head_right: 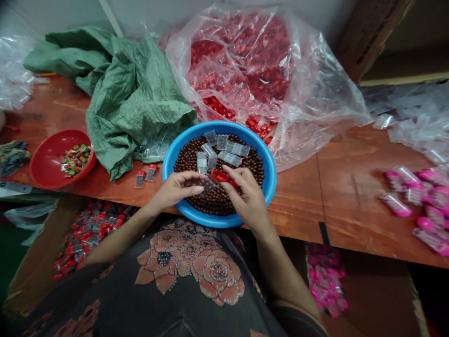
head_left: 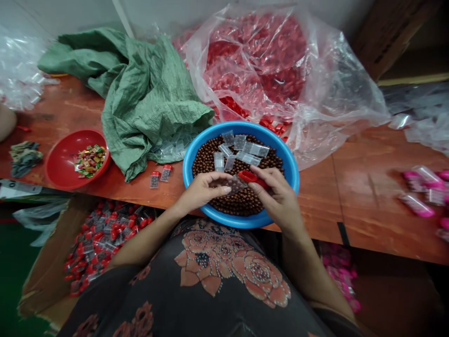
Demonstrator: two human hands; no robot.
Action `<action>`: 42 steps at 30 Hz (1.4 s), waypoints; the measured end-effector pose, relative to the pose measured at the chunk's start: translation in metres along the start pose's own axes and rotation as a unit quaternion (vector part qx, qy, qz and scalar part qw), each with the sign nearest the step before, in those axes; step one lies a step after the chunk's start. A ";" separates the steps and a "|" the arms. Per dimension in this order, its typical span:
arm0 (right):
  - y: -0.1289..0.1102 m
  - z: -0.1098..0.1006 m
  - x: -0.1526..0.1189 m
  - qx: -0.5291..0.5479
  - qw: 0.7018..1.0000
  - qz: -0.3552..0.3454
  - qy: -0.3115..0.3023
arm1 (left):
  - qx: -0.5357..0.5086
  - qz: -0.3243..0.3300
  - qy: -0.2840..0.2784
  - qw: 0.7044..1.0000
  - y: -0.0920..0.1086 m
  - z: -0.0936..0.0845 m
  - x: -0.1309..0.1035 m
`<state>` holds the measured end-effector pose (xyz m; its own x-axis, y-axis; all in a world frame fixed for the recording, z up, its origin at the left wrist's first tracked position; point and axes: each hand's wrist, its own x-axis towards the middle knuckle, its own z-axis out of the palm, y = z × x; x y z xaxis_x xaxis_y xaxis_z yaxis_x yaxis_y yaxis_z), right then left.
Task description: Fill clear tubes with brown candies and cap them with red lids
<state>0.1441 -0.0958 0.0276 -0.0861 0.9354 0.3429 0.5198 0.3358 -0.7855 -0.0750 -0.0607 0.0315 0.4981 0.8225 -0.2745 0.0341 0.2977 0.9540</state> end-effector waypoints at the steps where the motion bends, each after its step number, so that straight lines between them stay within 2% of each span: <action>1: 0.000 0.000 0.000 -0.015 1.000 -0.013 0.008 | -0.005 -0.001 -0.001 1.000 0.000 0.000 0.000; 4: 0.001 0.001 -0.001 -0.043 0.997 -0.070 0.011 | -0.029 -0.012 0.003 0.999 -0.001 0.002 -0.001; 7: 0.001 0.002 -0.005 -0.037 0.991 -0.125 -0.036 | -0.051 -0.020 0.014 0.998 -0.001 0.002 -0.001; 10: 0.001 0.003 -0.009 -0.023 0.987 -0.143 -0.066 | -0.054 -0.022 0.018 0.998 -0.002 0.001 -0.002; 15: 0.000 0.009 -0.013 -0.033 0.984 -0.170 -0.028 | -0.044 -0.016 0.018 0.999 -0.002 0.000 -0.004; 20: 0.003 0.022 -0.013 -0.096 0.976 -0.196 -0.012 | -0.086 0.002 0.046 0.995 -0.006 0.010 -0.005; 24: 0.004 0.023 -0.013 -0.095 0.980 -0.177 -0.010 | -0.103 0.010 0.067 0.992 -0.013 0.018 -0.002; 28: -0.001 0.018 -0.016 -0.026 0.994 -0.110 -0.010 | -0.077 0.038 0.075 0.994 -0.016 0.021 -0.002; 30: -0.006 0.018 -0.017 0.057 0.997 -0.038 0.027 | -0.051 0.050 0.071 0.995 -0.015 0.022 -0.003; 32: -0.011 0.022 -0.017 0.145 0.985 0.043 0.078 | -0.019 0.061 0.066 0.996 -0.013 0.024 -0.004; 34: -0.014 0.027 -0.018 0.190 0.970 0.086 0.123 | 0.011 0.075 0.069 0.995 -0.011 0.026 -0.005; 36: -0.015 0.032 -0.020 0.173 0.970 0.071 0.156 | 0.026 0.082 0.074 0.994 -0.011 0.028 -0.005; 38: -0.014 0.035 -0.024 0.115 0.978 0.028 0.174 | 0.020 0.076 0.075 0.994 -0.011 0.030 -0.004; 40: -0.010 0.035 -0.027 0.064 0.984 -0.009 0.165 | -0.010 0.065 0.073 0.995 -0.013 0.030 -0.004; 42: -0.006 0.033 -0.027 0.047 0.991 -0.028 0.124 | -0.047 0.056 0.078 0.994 -0.014 0.030 -0.005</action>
<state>0.1152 -0.1194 0.0064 0.1060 0.8629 0.4941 0.4371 0.4059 -0.8026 -0.0521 -0.0831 0.0232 0.3535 0.9160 -0.1897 -0.0990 0.2383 0.9661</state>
